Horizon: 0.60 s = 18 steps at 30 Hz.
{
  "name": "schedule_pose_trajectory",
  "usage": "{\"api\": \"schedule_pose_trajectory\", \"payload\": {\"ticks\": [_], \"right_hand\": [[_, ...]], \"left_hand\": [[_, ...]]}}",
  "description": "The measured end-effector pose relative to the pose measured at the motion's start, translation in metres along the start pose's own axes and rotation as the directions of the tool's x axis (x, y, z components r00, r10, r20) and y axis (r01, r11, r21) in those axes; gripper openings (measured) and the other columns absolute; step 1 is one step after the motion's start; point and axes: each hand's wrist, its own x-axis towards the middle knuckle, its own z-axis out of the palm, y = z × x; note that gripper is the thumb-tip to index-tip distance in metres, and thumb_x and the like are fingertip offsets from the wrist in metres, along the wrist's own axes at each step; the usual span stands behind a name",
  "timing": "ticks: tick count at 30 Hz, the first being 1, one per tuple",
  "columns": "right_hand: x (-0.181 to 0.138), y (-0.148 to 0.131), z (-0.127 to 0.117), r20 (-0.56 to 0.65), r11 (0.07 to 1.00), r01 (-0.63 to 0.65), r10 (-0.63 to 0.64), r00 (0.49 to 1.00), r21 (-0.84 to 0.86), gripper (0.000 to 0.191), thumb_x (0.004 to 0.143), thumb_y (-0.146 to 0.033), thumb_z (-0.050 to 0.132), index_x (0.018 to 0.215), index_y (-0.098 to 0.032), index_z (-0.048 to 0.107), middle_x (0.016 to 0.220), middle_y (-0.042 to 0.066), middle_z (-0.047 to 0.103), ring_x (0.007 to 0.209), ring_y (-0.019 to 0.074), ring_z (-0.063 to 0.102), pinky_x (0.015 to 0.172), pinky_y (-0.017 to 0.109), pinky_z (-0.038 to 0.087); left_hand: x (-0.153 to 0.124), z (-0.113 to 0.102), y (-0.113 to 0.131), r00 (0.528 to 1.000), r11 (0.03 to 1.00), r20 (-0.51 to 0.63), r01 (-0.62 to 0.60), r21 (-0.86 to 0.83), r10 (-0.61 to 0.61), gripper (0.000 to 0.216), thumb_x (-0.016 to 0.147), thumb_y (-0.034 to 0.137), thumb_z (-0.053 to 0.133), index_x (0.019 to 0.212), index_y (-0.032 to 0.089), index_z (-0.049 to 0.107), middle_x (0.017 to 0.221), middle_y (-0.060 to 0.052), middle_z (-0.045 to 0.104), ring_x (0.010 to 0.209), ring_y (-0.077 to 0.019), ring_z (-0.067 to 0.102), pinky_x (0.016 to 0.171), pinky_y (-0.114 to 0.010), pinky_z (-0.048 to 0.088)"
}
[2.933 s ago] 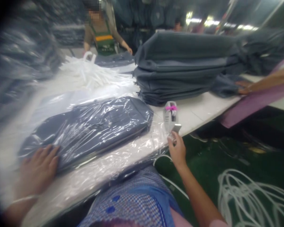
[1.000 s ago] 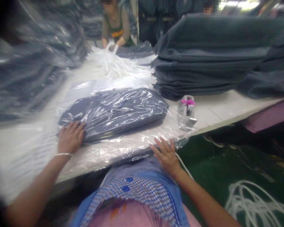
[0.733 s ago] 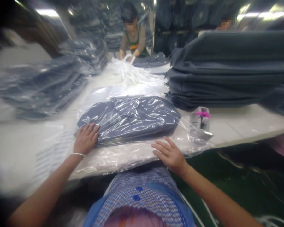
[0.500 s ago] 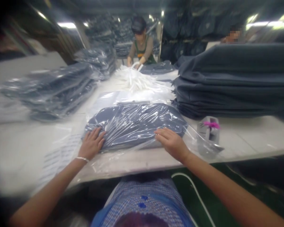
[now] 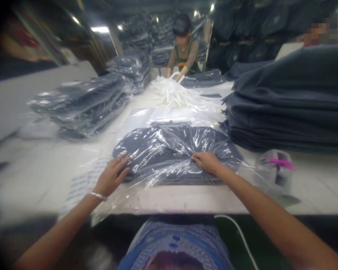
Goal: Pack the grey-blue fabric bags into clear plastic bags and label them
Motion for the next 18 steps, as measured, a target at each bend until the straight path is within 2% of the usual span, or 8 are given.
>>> {"api": "schedule_pose_trajectory", "payload": {"ticks": [2, 5, 8, 9, 11, 14, 16, 18], "right_hand": [[0.000, 0.003, 0.002, 0.004, 1.000, 0.001, -0.001, 1.000, 0.028, 0.029, 0.095, -0.040, 0.045, 0.093, -0.026, 0.070, 0.088, 0.003, 0.074, 0.080, 0.0217, 0.068, 0.070, 0.028, 0.042], [-0.001, 0.008, 0.006, -0.006, 0.998, -0.002, 0.002, 1.000, 0.057, 0.030, 0.094, -0.042, 0.045, 0.091, -0.026, 0.070, 0.088, 0.002, 0.074, 0.080, 0.0215, 0.068, 0.070, 0.029, 0.043], [0.000, 0.012, 0.009, -0.017, 0.999, -0.013, 0.014, 1.000, 0.051, 0.030, 0.093, -0.044, 0.046, 0.090, -0.027, 0.069, 0.086, 0.001, 0.075, 0.078, 0.0215, 0.068, 0.069, 0.029, 0.042], [0.000, 0.013, 0.010, -0.012, 0.999, -0.013, 0.013, 1.000, 0.045, 0.030, 0.093, -0.045, 0.045, 0.090, -0.027, 0.069, 0.086, 0.001, 0.074, 0.078, 0.0217, 0.068, 0.069, 0.029, 0.042], [0.000, 0.014, 0.010, 0.011, 0.999, -0.010, 0.010, 1.000, 0.036, 0.032, 0.094, -0.047, 0.043, 0.092, -0.027, 0.068, 0.088, 0.002, 0.074, 0.080, 0.0223, 0.068, 0.069, 0.029, 0.042], [0.001, 0.014, 0.009, 0.036, 1.000, -0.013, 0.012, 0.999, 0.020, 0.035, 0.096, -0.049, 0.040, 0.094, -0.027, 0.067, 0.090, 0.002, 0.074, 0.083, 0.0235, 0.068, 0.070, 0.030, 0.042], [0.001, 0.014, 0.008, 0.032, 1.000, -0.018, 0.018, 0.999, 0.022, 0.036, 0.096, -0.050, 0.040, 0.094, -0.027, 0.067, 0.090, 0.003, 0.074, 0.083, 0.0238, 0.068, 0.070, 0.031, 0.043], [0.001, 0.014, 0.008, 0.027, 0.999, -0.019, 0.018, 0.999, 0.043, 0.036, 0.095, -0.051, 0.040, 0.093, -0.027, 0.067, 0.090, 0.003, 0.074, 0.082, 0.0235, 0.068, 0.070, 0.031, 0.043]], "left_hand": [[-0.016, -0.012, 0.023, 0.999, 0.999, -0.011, 0.036, -0.007, -0.037, 0.051, 0.094, 0.054, 0.046, 0.133, 0.022, 0.055, 0.132, -0.012, 0.061, 0.122, -0.0273, 0.056, 0.106, -0.044, 0.044], [-0.047, -0.012, 0.054, 0.998, 0.999, 0.046, 0.029, 0.044, -0.031, 0.059, 0.086, 0.059, 0.058, 0.130, 0.021, 0.057, 0.123, -0.015, 0.065, 0.113, -0.0309, 0.060, 0.097, -0.045, 0.049], [-0.072, -0.004, 0.065, 0.999, 0.992, 0.031, 0.017, 0.124, -0.021, 0.038, 0.092, 0.038, 0.055, 0.125, 0.020, 0.061, 0.121, -0.015, 0.067, 0.111, -0.0308, 0.061, 0.095, -0.046, 0.051], [-0.076, -0.003, 0.063, 1.000, 0.990, 0.006, 0.012, 0.138, -0.013, 0.031, 0.093, 0.028, 0.051, 0.121, 0.020, 0.064, 0.118, -0.014, 0.068, 0.109, -0.0287, 0.063, 0.094, -0.043, 0.051], [-0.077, -0.010, 0.052, 0.999, 0.988, -0.047, 0.021, 0.150, -0.014, 0.031, 0.094, 0.016, 0.044, 0.114, 0.022, 0.067, 0.110, -0.010, 0.072, 0.101, -0.0228, 0.067, 0.090, -0.036, 0.054], [-0.059, -0.032, 0.027, 0.994, 0.987, -0.085, 0.084, 0.135, -0.073, 0.034, 0.096, 0.016, 0.040, 0.116, 0.025, 0.066, 0.108, -0.005, 0.074, 0.092, -0.0174, 0.070, 0.080, -0.027, 0.055], [-0.035, -0.046, 0.008, 0.993, 0.990, -0.043, 0.113, 0.084, -0.110, 0.034, 0.095, 0.019, 0.040, 0.116, 0.025, 0.066, 0.111, -0.004, 0.074, 0.094, -0.0174, 0.070, 0.079, -0.026, 0.055], [-0.005, -0.054, -0.012, 0.993, 0.995, 0.060, 0.104, -0.008, -0.104, 0.031, 0.094, 0.025, 0.042, 0.111, 0.025, 0.069, 0.109, -0.003, 0.075, 0.095, -0.0184, 0.070, 0.083, -0.028, 0.054]]}}
